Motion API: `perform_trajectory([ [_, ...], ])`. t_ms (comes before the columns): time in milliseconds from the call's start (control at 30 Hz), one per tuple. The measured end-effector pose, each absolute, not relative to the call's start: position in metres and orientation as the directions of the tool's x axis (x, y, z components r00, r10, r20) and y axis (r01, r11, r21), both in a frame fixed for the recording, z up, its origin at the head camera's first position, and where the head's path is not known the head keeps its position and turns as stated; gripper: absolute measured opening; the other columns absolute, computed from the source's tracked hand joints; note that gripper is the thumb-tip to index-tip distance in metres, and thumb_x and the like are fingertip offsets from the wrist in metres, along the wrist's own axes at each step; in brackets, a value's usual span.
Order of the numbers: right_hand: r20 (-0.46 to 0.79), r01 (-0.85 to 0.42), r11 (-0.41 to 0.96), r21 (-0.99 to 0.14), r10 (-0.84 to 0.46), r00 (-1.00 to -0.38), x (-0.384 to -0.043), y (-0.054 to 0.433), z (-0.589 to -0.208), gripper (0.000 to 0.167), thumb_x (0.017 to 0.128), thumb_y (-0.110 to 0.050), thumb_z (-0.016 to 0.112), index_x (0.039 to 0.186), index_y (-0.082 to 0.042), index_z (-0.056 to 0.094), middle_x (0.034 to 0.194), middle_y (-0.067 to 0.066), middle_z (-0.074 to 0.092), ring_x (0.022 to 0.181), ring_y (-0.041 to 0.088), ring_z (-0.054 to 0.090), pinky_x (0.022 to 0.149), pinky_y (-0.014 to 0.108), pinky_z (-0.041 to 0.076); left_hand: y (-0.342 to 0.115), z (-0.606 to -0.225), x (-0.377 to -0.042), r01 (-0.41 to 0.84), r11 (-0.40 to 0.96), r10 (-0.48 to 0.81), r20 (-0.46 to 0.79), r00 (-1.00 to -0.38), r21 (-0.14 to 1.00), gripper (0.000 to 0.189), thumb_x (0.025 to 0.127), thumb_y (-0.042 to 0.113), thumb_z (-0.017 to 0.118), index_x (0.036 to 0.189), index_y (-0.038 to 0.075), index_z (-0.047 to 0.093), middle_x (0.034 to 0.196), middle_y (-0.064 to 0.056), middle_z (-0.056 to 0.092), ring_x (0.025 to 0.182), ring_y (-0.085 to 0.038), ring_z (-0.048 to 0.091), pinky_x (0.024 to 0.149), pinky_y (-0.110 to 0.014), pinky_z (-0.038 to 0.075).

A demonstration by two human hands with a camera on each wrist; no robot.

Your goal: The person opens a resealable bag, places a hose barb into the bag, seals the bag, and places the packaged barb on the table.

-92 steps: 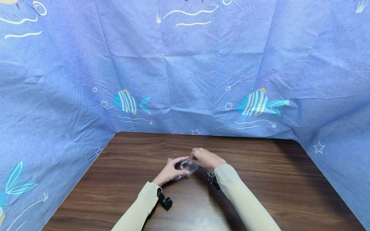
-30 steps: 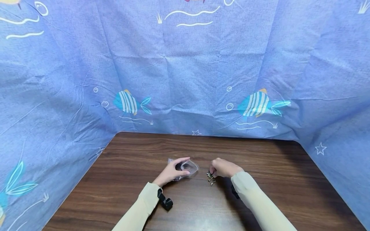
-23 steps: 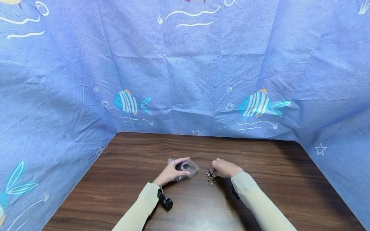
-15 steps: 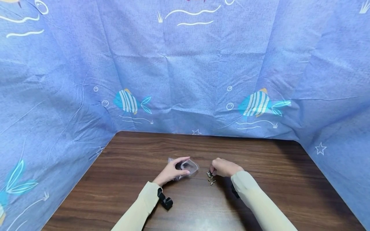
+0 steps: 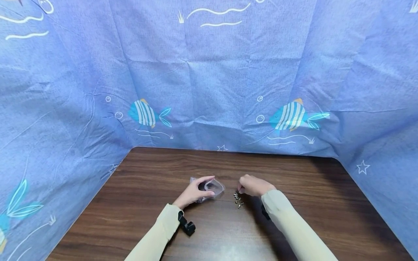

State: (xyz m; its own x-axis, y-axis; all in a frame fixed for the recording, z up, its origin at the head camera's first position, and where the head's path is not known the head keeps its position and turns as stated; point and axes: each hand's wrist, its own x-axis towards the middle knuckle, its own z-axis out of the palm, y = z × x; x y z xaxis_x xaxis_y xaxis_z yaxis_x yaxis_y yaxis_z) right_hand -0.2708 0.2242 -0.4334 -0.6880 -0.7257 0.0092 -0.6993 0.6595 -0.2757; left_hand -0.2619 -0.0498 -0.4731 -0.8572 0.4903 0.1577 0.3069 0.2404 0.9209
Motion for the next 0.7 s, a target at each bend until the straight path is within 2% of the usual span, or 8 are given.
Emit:
perform_trajectory([
  [267, 0.054, -0.723, 0.651, -0.233, -0.733, -0.678, -0.278, 0.222, -0.429, 0.012, 0.083, 0.0, 0.068, 0.074, -0.009, 0.068, 0.075, -0.005, 0.063, 0.069, 0.002, 0.054, 0.062, 0.02, 0.048, -0.05, -0.473, -0.263, 0.31, 0.247, 0.496, 0.155, -0.855, 0.918, 0.059, 0.082, 0.013, 0.076, 0.136, 0.003, 0.053, 0.138, -0.011, 0.055, 0.128, -0.026, 0.05, 0.108, -0.039, 0.034],
  [467, 0.086, -0.735, 0.646, -0.208, -0.736, -0.671, -0.281, 0.217, -0.422, 0.011, 0.085, 0.0, 0.066, 0.079, -0.008, 0.07, 0.079, -0.005, 0.063, 0.074, 0.006, 0.058, 0.068, 0.024, 0.05, -0.049, -0.472, -0.264, 0.313, 0.252, 0.497, 0.155, -0.854, 0.916, 0.06, 0.082, 0.013, 0.077, 0.136, 0.003, 0.053, 0.138, -0.012, 0.055, 0.128, -0.026, 0.049, 0.108, -0.039, 0.034],
  [700, 0.094, -0.736, 0.633, -0.239, -0.739, -0.667, -0.283, 0.203, -0.411, 0.021, 0.084, 0.005, 0.061, 0.068, -0.008, 0.062, 0.069, -0.003, 0.053, 0.064, 0.002, 0.042, 0.057, 0.019, 0.039, -0.049, -0.473, -0.266, 0.31, 0.262, 0.497, 0.148, -0.855, 0.914, 0.06, 0.082, 0.015, 0.077, 0.136, 0.004, 0.053, 0.139, -0.01, 0.055, 0.129, -0.025, 0.049, 0.109, -0.039, 0.034],
])
